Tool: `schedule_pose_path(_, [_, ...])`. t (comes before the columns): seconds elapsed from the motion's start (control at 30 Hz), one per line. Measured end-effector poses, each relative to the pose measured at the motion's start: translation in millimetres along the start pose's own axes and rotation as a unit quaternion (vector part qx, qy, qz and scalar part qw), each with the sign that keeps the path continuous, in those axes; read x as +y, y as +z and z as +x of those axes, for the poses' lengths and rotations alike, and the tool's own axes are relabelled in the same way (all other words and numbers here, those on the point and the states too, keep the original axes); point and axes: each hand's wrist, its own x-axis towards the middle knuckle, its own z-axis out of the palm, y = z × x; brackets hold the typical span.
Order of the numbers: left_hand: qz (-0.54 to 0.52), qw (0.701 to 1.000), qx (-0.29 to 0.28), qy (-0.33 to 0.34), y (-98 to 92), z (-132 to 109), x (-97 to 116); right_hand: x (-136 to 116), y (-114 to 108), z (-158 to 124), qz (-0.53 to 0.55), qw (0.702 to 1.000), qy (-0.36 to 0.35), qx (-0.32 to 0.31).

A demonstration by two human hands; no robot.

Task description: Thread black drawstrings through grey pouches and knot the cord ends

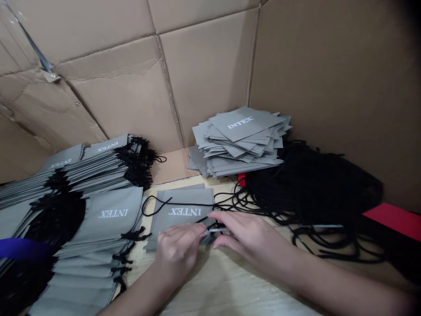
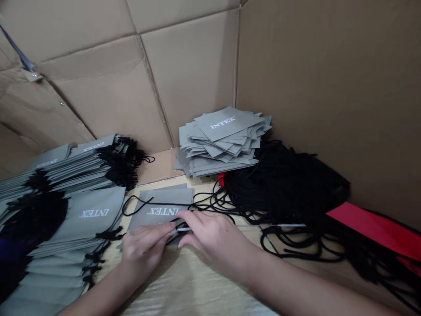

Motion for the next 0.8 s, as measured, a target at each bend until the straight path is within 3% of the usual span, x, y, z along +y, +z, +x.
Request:
schedule_pose_path(0.2, [0.043, 0.999, -0.017, 0.003, -0.7, -1.3, -5.0, 12.2, 2.8, -2.9, -0.039, 0.998, 0.033, -0.025])
schedule_pose_path(0.4, [0.055, 0.997, -0.029, 0.044, 2.0, 0.1, -1.8, 7.7, 9.4, -7.1, -0.04, 0.999, 0.017, -0.012])
schedule_pose_path(0.57, [0.044, 0.995, -0.076, 0.054, 3.5, 3.6, 8.3, 2.4, 15.4, -7.5, -0.066, 0.997, -0.02, -0.027])
schedule_pose_path(0.67, [0.078, 0.993, -0.085, 0.035, 1.7, 2.5, 3.6, 9.3, 8.6, -2.1, -0.076, 0.997, -0.017, -0.02])
schedule_pose_path(0.8, [0.106, 0.993, -0.05, -0.026, -2.5, 3.2, -17.1, 36.0, -13.4, 7.9, -0.167, 0.986, -0.008, -0.008])
